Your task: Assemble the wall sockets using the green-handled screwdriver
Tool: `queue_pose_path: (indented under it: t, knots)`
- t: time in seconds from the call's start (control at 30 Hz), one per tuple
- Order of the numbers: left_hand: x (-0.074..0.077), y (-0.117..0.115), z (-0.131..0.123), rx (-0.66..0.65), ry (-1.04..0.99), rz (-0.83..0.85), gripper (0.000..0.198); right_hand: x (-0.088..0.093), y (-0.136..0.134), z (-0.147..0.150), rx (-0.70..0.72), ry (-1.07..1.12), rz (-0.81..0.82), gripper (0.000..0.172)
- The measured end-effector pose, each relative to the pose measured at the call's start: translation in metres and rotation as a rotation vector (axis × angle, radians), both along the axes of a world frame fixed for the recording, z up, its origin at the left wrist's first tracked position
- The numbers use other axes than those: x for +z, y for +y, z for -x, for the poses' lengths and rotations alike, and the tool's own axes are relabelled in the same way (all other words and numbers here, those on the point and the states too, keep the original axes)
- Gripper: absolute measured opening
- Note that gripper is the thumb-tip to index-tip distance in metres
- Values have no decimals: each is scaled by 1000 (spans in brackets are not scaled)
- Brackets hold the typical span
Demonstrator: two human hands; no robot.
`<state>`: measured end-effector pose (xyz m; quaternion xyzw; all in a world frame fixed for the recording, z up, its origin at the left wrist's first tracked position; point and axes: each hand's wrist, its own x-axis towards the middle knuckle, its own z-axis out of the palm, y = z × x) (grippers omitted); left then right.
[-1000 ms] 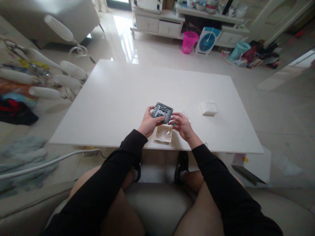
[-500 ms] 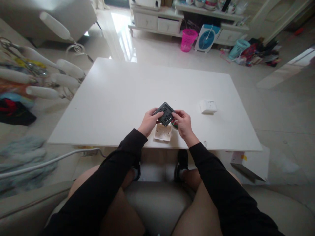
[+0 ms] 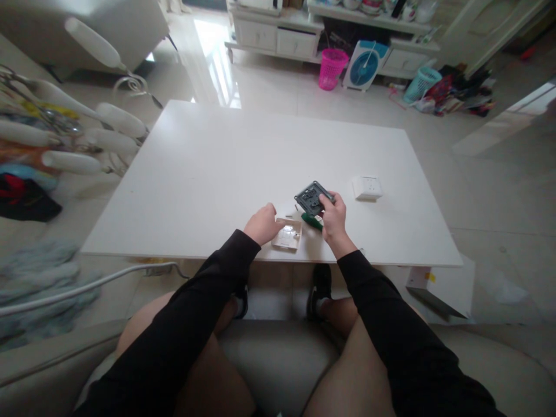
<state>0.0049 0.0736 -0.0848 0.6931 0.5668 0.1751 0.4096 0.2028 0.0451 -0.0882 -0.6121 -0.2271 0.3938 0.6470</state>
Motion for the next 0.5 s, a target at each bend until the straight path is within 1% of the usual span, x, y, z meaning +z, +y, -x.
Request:
queue_pose_path:
  t: [0.03,0.1,0.17,0.23,0.3,0.37,0.43,0.5]
  knots:
    - [-4,-3,2,-69,106,-21,29,-1,1,-1,-19,18,6,37]
    - [-9,-9,4,-197,284,2,27,-1,1,-1,-39,59,17,35]
    - [-8,-13,3,-298,443,41,25,-1,1,1,-39,94,19,34]
    - [-3,-14,2,-367,555,48,26,1,1,4,-22,128,25,32]
    - [1,-13,1,-409,587,17,27,3,1,6,0,162,32,31]
    - [3,-11,2,-435,574,-31,30,5,0,8,21,187,37,32]
    - [4,-9,3,-440,556,-69,36,7,0,9,37,196,39,33]
    - [6,-7,4,-417,540,-84,45,8,0,10,45,193,44,36]
